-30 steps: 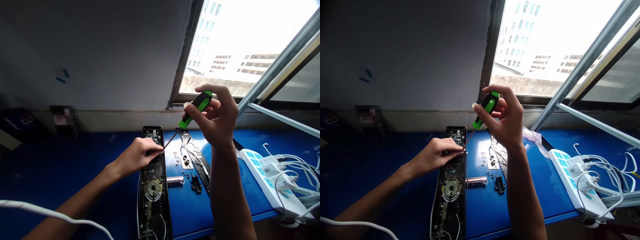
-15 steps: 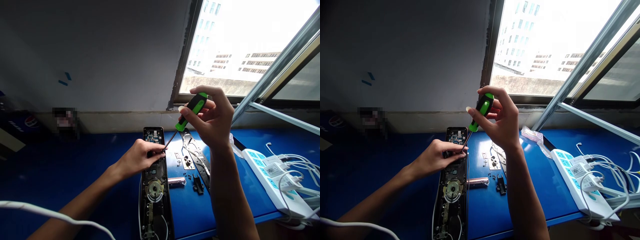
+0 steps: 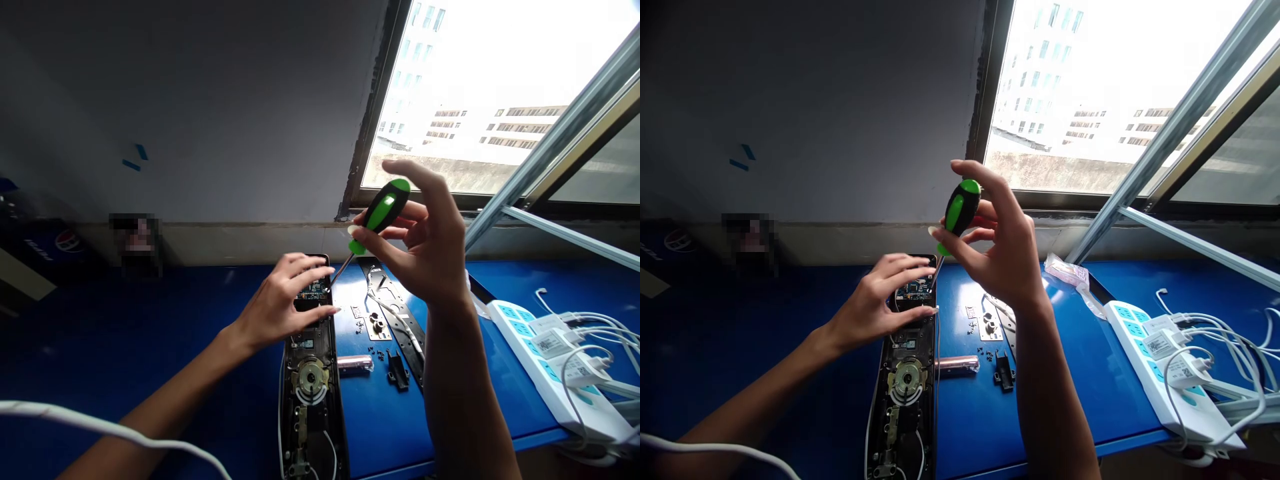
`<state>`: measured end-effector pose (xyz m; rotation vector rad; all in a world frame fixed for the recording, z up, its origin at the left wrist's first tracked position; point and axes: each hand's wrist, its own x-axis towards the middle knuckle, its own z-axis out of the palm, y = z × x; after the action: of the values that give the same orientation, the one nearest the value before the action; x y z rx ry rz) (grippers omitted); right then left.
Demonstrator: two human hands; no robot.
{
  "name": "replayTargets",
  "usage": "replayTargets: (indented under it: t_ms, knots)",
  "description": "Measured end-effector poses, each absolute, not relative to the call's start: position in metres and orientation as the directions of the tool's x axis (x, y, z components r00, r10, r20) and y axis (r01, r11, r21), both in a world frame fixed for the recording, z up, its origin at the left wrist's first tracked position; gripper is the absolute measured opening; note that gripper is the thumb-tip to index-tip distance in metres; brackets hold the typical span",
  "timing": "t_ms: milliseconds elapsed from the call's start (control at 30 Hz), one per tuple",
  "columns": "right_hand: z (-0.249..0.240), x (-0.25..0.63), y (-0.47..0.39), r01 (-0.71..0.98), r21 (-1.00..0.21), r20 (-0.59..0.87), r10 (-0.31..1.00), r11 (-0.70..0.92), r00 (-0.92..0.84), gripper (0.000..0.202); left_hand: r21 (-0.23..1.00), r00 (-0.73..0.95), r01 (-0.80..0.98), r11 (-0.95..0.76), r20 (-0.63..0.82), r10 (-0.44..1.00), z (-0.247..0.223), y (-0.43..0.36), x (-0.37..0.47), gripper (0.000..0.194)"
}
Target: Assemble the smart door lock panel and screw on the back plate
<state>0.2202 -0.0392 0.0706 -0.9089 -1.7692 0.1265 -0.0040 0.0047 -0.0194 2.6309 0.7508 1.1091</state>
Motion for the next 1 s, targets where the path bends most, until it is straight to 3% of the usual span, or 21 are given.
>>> replayTargets:
  t_ms: [100, 200, 600, 867, 1000]
  knots:
    - [0.07, 0.222, -0.036, 0.502, -0.462, 0.814, 0.574, 0.732, -0.089, 0.062, 0.322, 0.541, 0.56, -0.763, 0.556, 0.631, -0.025, 0.014, -0.005, 0.09]
    - [0.067, 0.218, -0.034, 0.509, -0.459, 0.827, 0.56, 0.728, -0.055, 0.061, 0.415, 0.558, 0.563, -0.715, 0.447, 0.699, -0.031, 0.02, -0.005, 0.105]
    - [0.057, 0.208, -0.023, 0.554, -0.431, 0.808, 0.578, 0.712, -0.113, 0.053, 0.477, 0.591, 0.508, -0.717, 0.413, 0.693, -0.028, 0.011, -0.005, 0.091]
    - [0.05, 0.206, -0.013, 0.587, -0.231, 0.893, 0.409, 0.776, -0.19, 0.057, 0.522, 0.576, 0.511, -0.683, 0.382, 0.723, -0.025, 0.011, -0.005, 0.091]
    - [0.054, 0.206, -0.019, 0.499, -0.341, 0.848, 0.489, 0.797, -0.202, 0.046, 0.512, 0.577, 0.512, -0.69, 0.39, 0.718, -0.027, 0.012, -0.005, 0.091]
